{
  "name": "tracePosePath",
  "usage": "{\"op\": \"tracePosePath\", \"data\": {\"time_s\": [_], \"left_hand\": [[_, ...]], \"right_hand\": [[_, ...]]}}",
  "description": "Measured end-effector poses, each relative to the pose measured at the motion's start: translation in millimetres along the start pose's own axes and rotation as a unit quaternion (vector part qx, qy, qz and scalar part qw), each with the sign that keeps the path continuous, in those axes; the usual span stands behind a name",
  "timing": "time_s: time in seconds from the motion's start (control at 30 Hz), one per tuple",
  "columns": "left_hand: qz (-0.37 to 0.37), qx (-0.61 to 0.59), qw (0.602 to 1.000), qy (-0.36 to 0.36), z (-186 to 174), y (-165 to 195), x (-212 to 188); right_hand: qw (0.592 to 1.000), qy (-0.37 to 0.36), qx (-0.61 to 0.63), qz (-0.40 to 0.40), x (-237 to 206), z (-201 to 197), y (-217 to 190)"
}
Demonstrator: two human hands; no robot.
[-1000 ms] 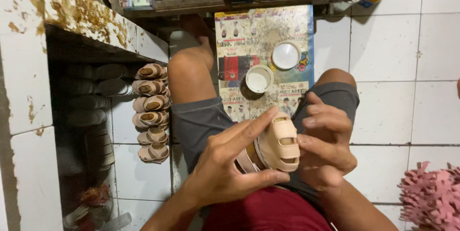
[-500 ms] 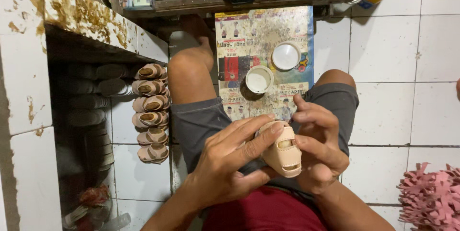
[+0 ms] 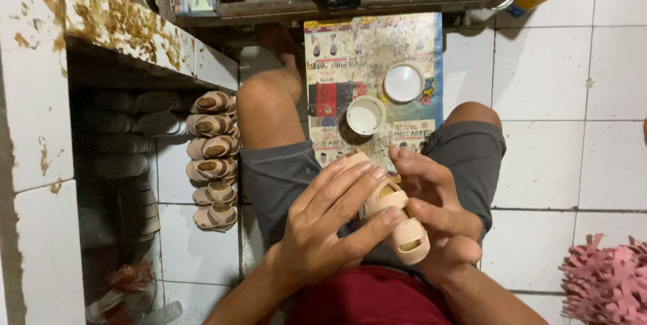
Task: The person sits on the floor holding a small strappy sandal and repeatedly presses and rubs the straps and sole edges with their fingers. They occasionally dip a finger into a small bowl of liquid on the work board and continue rubbing the sandal, and briefly reach toward a shelf of finished sandals.
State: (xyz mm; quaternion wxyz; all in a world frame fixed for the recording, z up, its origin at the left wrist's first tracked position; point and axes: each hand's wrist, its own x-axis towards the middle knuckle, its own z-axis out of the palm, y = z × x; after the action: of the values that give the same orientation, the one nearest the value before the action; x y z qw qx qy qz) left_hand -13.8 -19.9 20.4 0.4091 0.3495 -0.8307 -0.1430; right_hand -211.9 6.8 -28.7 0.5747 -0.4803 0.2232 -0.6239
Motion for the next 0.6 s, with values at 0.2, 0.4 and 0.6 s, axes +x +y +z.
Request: {"op": "tracePosePath", "data": {"time_s": [0.2,0.4,0.6], "left_hand": [[-0.193,-0.172,0.965,0.035,4,-25,-30],[-0.393,-0.754,0.496,0.174,4,-69,-59],[-0.466,-0.743,0.456,0.150,16,-73,-72]], "right_hand": [[0.994,0.050,0.003,0.102,36,-38,33],[0.748,-0.219,-0.626,0.036,68,-110,148],[0.672,-0.278,-0.687,0.002,68,-113,144]]}}
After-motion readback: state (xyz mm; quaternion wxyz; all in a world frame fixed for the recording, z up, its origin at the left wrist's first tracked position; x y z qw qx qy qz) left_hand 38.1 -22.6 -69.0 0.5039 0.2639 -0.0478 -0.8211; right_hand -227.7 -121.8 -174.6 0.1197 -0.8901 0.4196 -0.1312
